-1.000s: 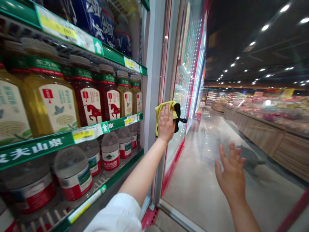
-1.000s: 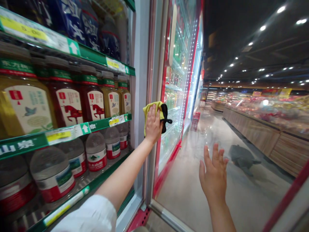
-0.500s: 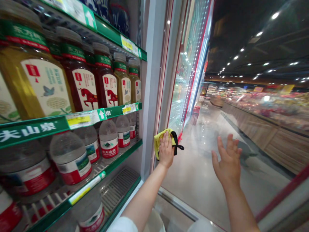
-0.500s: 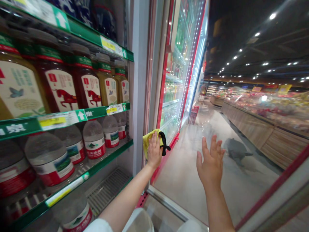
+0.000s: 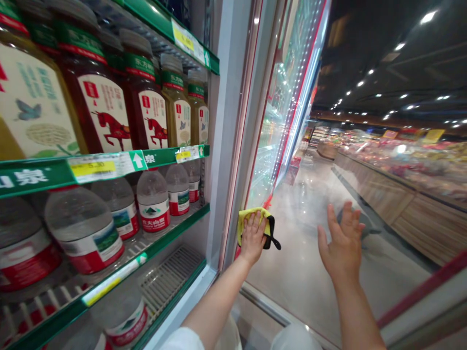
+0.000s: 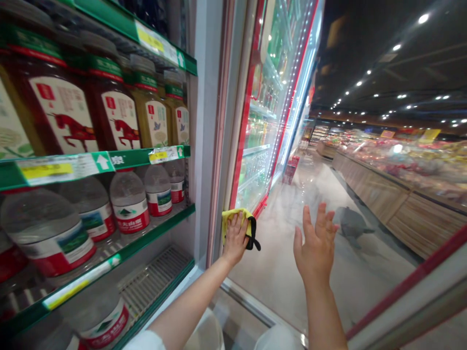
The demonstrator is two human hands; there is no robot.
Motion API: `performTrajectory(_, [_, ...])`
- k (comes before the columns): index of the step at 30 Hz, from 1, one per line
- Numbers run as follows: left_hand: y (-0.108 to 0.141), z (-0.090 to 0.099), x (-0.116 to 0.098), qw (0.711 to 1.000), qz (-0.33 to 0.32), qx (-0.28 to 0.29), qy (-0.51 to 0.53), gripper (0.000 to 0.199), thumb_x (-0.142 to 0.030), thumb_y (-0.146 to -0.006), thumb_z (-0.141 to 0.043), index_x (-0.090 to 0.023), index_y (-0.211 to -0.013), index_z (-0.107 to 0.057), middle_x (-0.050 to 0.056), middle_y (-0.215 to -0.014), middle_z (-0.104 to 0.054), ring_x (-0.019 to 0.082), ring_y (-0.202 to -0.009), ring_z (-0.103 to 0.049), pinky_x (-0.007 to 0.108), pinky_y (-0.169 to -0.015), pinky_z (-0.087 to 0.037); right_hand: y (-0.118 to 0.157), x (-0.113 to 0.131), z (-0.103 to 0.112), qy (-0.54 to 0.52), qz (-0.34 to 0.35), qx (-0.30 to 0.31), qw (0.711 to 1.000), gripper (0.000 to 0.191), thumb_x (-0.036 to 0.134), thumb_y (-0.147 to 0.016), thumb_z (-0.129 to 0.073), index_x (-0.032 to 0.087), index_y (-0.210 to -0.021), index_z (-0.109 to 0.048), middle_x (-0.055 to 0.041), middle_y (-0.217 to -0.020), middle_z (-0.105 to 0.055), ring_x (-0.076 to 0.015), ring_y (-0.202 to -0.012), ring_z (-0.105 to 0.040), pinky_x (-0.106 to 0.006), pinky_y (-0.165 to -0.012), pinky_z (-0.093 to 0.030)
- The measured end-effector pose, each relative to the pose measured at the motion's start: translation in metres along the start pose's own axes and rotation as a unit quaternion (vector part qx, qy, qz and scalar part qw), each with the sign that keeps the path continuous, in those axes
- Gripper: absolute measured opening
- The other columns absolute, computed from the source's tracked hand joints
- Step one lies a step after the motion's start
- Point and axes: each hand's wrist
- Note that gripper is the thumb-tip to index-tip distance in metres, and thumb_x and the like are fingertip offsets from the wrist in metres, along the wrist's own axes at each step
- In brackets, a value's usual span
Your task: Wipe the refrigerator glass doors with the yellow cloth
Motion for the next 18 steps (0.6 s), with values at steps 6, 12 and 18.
performTrajectory(6, [-0.092, 0.031, -0.014, 0.989, 0.068, -0.132, 0.019, 0.08, -0.009, -0.09, -0.047, -0.018, -0.164, -0.017, 0.01, -0.173, -0.016, 0.023, -0.16, -0.006, 0.048, -0.13, -0.023, 0.001, -0.001, 0.003, -0.002, 0.007, 0.006, 1.0, 0.076, 0.023, -0.099, -0.053, 0.032, -0.165, -0.017, -0.014, -0.173, -0.013, -0.0438, -0.156, -0.02, -0.072, -0.116, -0.031])
performTrajectory(12, [-0.047, 0.014, -0.008, 0.995, 0.022, -0.097, -0.014, 0.085, -0.01, -0.084, -0.055, -0.017, -0.163, -0.024, 0.013, -0.17, -0.026, 0.028, -0.159, -0.016, 0.053, -0.127, -0.028, 0.001, -0.003, 0.004, -0.014, 0.01, 0.002, 1.0, 0.076, 0.02, -0.099, -0.053, 0.033, -0.165, -0.017, -0.012, -0.173, -0.013, -0.0415, -0.157, -0.018, -0.072, -0.117, -0.031])
performTrajectory(18, [-0.071, 0.013, -0.041, 0.985, 0.134, -0.111, 0.004, 0.082, -0.009, -0.088, -0.049, -0.017, -0.164, -0.021, 0.011, -0.172, -0.017, 0.027, -0.16, -0.009, 0.053, -0.131, -0.015, 0.002, -0.012, 0.008, -0.052, 0.029, -0.015, 0.998, 0.071, 0.015, -0.1, -0.048, 0.033, -0.164, -0.022, -0.0102, -0.172, -0.02, -0.0343, -0.157, -0.022, -0.064, -0.122, -0.032])
Point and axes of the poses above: each hand's wrist, its own y-axis away from the middle knuckle, its own z-axis out of the back of the hand, x = y × z
